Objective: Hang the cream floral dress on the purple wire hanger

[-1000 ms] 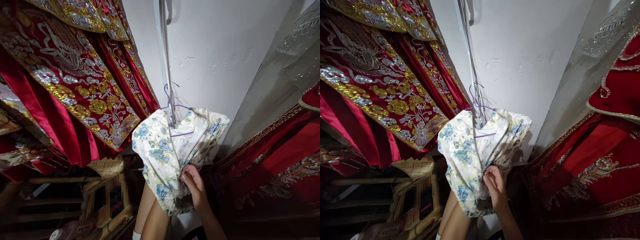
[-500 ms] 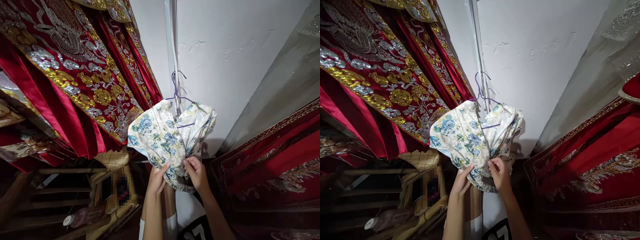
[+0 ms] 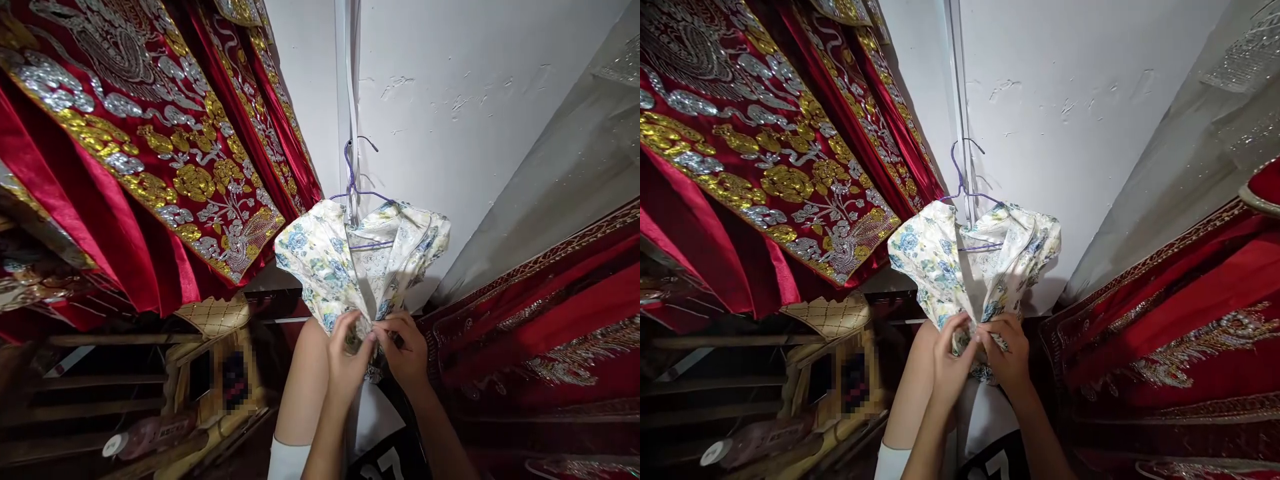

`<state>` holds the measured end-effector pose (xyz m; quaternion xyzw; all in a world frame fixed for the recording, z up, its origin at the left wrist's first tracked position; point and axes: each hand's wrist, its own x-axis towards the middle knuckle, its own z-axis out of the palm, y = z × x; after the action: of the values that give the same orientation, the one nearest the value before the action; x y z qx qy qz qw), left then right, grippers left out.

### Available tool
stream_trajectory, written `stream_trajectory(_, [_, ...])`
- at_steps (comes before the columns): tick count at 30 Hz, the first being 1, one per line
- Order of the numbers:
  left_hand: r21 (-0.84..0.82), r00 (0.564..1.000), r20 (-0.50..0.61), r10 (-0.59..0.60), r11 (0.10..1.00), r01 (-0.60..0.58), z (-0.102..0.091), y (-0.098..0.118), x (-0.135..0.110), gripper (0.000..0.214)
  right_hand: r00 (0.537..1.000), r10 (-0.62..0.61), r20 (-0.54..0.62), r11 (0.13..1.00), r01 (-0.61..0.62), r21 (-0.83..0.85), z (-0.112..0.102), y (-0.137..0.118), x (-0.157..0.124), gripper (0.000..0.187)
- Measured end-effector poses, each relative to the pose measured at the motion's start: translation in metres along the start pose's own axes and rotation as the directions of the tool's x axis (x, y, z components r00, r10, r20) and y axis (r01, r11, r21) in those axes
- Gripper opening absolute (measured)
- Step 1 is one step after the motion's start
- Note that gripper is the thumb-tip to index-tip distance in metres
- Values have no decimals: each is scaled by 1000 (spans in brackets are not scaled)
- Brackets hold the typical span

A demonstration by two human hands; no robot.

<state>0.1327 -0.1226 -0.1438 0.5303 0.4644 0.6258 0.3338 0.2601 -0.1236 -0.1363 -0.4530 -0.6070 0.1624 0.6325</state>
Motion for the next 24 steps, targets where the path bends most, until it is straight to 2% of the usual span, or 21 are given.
stream_trajectory(2, [22, 993, 115, -23, 1000, 21, 7, 7, -1, 12, 996, -84, -2, 994, 84, -73, 3, -5, 4, 12])
stream_trajectory(5, [69, 986, 168, -10, 998, -2, 7, 10, 2, 17, 975, -222, -14, 960, 216, -180, 7, -7, 34, 15])
stream_trajectory(7, [112, 976, 219, 4, 993, -29, 5, 8, 3, 18, 934, -356, -21, 910, 342, -236, 9, -6, 75, 21])
stream_trajectory(8, [133, 970, 241, 9, 990, -42, 4, 5, 3, 19, 903, -430, -6, 874, 415, -252, 11, -7, 101, 24])
stream_trajectory(10, [173, 960, 278, 22, 982, -73, 1, 0, 1, 20, 826, -561, -47, 804, 532, -265, 16, -12, 155, 27])
stream_trajectory(12, [210, 946, 323, 26, 973, -98, -3, -6, 0, 20, 794, -607, -41, 773, 577, -265, 22, -23, 198, 25])
stream_trajectory(14, [240, 928, 371, 17, 964, -114, -10, -7, 4, 21, 786, -619, -19, 761, 593, -264, 26, -36, 221, 21])
stream_trajectory(16, [240, 913, 408, 30, 961, -139, -19, -1, 17, 19, 778, -628, 16, 753, 612, -241, 28, -45, 222, 18])
stream_trajectory(18, [208, 921, 378, 100, 960, -189, -28, 15, 41, 12, 758, -651, 47, 739, 647, -186, 29, -49, 211, 15])
stream_trajectory(21, [168, 938, 190, 291, 931, -323, -36, 54, 94, 23, 741, -669, 62, 739, 671, -49, 27, -47, 190, 13])
stream_trajectory(23, [173, 891, 152, 428, 876, -451, -34, 81, 135, 30, 761, -646, 64, 763, 646, 20, 25, -43, 183, 13])
stream_trajectory(24, [174, 853, 194, 485, 838, -517, -31, 92, 153, 31, 770, -634, 70, 773, 634, 30, 25, -41, 182, 14])
